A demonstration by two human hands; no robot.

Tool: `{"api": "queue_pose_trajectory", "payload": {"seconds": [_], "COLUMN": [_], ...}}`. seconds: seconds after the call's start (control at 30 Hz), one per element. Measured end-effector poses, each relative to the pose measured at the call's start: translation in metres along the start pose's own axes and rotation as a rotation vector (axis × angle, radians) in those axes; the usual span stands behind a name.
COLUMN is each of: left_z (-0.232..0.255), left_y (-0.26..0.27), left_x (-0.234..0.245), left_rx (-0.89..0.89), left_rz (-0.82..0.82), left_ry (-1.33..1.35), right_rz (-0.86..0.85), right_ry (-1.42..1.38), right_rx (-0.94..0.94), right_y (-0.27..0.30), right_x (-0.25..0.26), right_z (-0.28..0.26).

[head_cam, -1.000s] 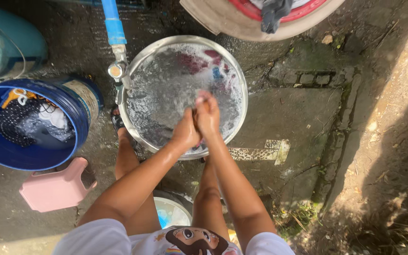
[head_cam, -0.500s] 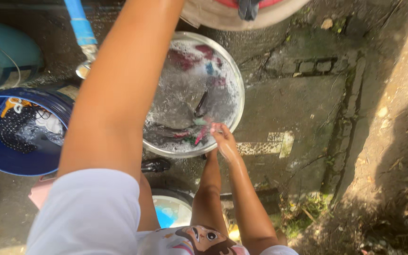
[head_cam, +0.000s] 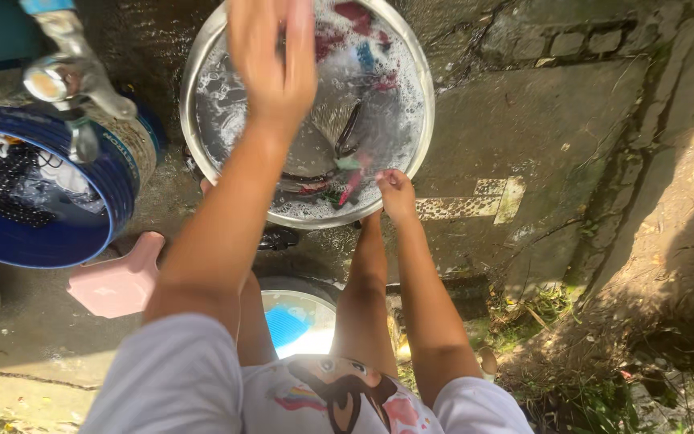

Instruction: The person scrubs sandals with a brush in a basin of soapy water, then washes and rinses clothes by hand in a metal basin under running water.

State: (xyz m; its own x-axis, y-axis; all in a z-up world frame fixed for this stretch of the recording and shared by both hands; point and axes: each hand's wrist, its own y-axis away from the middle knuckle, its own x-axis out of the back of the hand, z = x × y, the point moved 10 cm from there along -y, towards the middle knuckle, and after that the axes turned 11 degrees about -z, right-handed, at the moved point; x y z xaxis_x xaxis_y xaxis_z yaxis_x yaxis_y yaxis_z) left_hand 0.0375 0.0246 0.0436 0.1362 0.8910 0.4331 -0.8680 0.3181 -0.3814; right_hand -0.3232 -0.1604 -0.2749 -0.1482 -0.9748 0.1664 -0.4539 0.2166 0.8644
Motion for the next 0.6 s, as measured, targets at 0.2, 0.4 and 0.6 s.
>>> {"api": "queue_pose_trajectory", "payload": {"seconds": [0.2, 0.4, 0.6], "left_z": [-0.234, -0.372, -0.363], "left_y": [0.279, 0.376, 0.477], "left_x": [-0.047, -0.025, -0.17], "left_rx": [0.909, 1.278, 1.724], "left_rz": [0.066, -0.104, -0.898], "left_ry": [0.53, 0.196, 0.627], "right_rz": [-0.009, -0.211, 0.228], "right_ry": [0.512, -0.145, 0.654], "right_rx": [0.178, -0.049, 0.15], "right_y": [-0.076, -0.174, -0.155], "right_x": [-0.009, -0.083, -0.14], "right_z": [0.048, 0.17, 0.159]}}
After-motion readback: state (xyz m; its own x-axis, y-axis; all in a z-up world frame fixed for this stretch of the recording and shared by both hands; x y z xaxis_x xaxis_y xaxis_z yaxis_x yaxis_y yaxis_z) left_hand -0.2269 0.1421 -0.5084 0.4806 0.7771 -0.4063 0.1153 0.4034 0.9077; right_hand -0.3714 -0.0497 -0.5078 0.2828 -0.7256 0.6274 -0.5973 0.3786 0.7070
